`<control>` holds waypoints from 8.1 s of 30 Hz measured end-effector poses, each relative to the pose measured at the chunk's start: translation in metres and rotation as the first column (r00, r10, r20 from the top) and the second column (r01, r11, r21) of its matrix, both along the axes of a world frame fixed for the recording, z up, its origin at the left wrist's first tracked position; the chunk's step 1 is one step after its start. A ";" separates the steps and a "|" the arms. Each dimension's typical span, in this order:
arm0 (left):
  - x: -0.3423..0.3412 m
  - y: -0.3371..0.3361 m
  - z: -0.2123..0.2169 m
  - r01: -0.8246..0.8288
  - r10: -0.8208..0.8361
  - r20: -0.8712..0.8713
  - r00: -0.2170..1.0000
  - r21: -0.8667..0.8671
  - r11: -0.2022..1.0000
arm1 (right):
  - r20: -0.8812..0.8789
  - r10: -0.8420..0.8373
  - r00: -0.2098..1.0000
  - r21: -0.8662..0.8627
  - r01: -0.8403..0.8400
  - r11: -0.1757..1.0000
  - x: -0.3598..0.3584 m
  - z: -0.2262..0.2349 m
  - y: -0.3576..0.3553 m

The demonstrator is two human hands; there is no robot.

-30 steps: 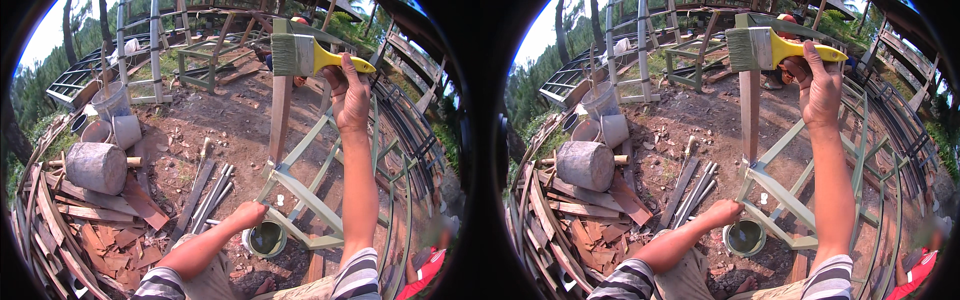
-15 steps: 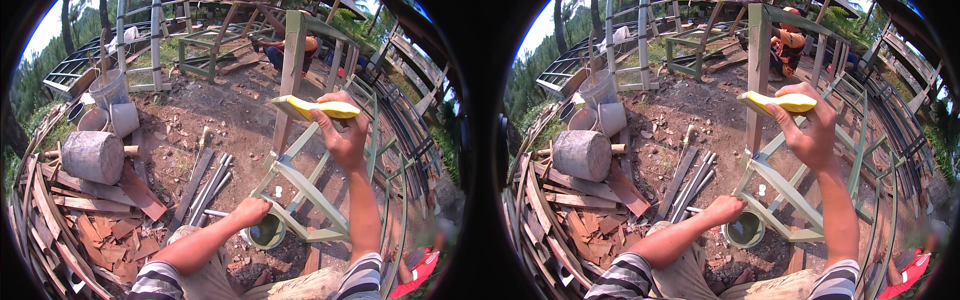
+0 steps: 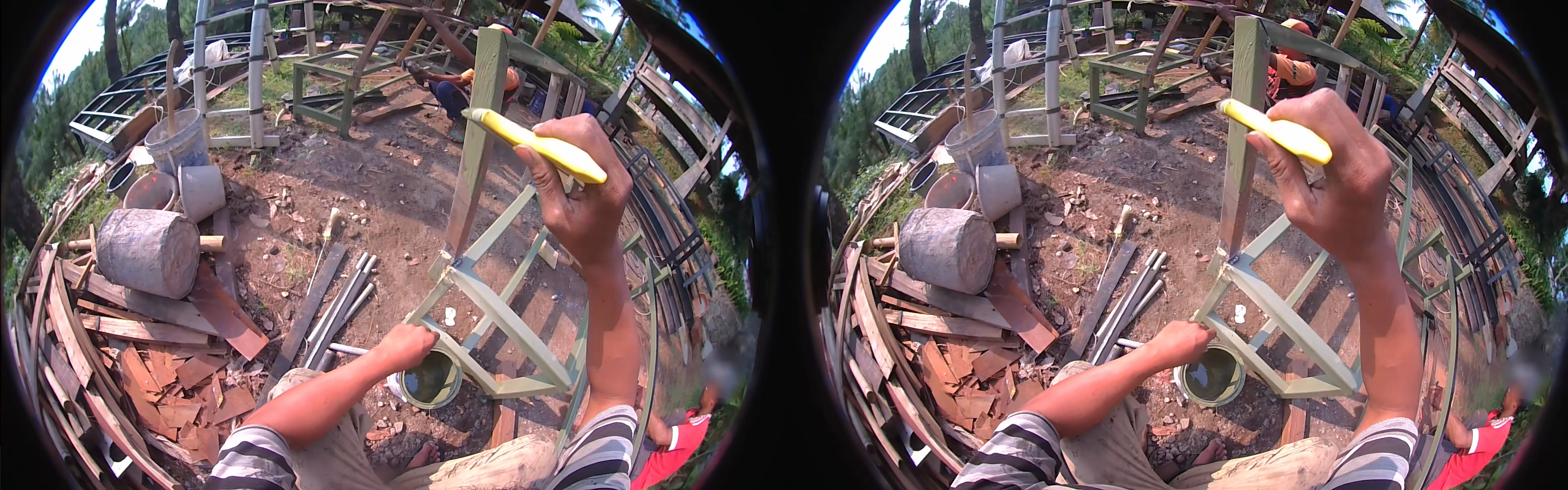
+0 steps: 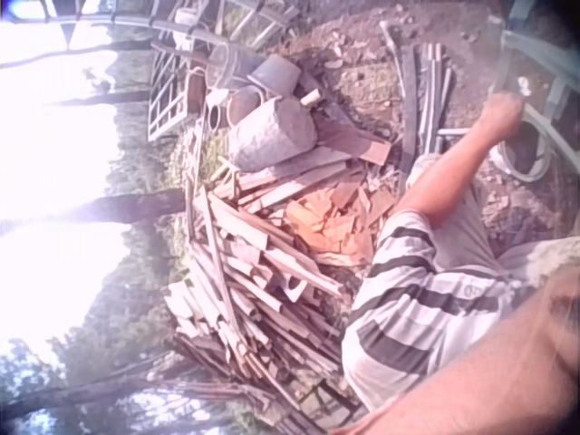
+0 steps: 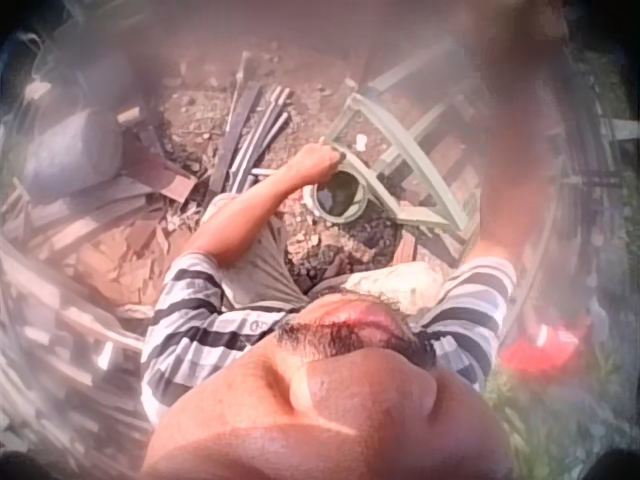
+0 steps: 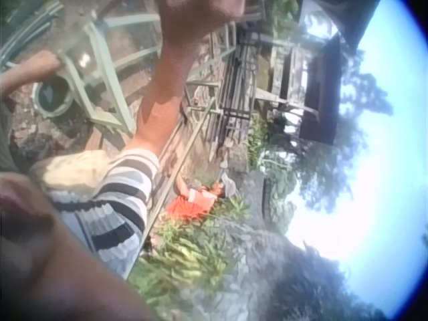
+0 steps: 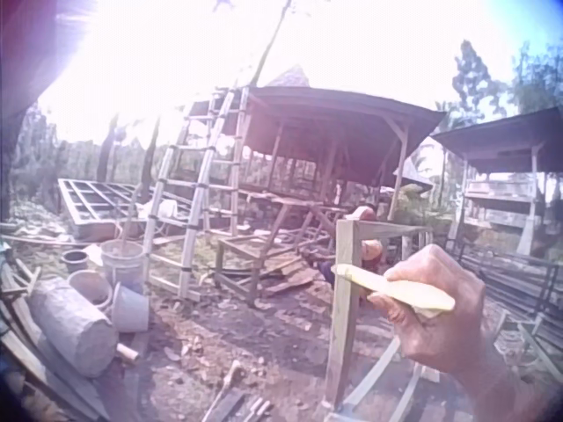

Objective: The person walks up a set of curved stone stairs carrying a paint can and brush, then proceeds to paint a green metal frame structure in an outdoor area. The person dips the brush into the can and applies paint to the metal bars of the frame.

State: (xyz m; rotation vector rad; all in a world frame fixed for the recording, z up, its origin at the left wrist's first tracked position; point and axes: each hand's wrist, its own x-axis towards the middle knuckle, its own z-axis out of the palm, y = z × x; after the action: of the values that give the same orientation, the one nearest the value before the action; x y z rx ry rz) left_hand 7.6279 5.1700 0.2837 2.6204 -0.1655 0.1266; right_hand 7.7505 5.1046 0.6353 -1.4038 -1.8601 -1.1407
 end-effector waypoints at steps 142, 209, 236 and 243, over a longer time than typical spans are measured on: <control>-0.011 -0.019 -0.014 0.052 -0.054 0.023 0.998 0.066 0.996 | -0.055 -0.464 0.884 -0.355 0.417 0.837 -0.033 -0.260 -0.002; -0.006 -0.025 -0.017 0.103 -0.104 0.010 0.994 0.097 0.990 | -0.794 0.431 0.429 0.524 0.123 0.843 0.056 -0.095 0.001; -0.005 -0.019 -0.025 0.093 -0.093 0.005 0.996 0.058 0.994 | -0.955 0.293 -0.046 0.292 -0.310 0.905 0.109 -0.161 -0.037; -0.004 -0.015 -0.023 0.083 -0.085 0.053 0.995 0.047 0.995 | -0.885 0.454 0.104 0.435 -0.160 0.886 0.114 -0.147 -0.094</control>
State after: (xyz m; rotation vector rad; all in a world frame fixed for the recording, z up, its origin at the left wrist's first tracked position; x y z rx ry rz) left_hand 7.6242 5.1546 0.2610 2.6507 -0.3008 0.1675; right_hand 7.8648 5.0108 0.4885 -1.0266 -0.8516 -0.0062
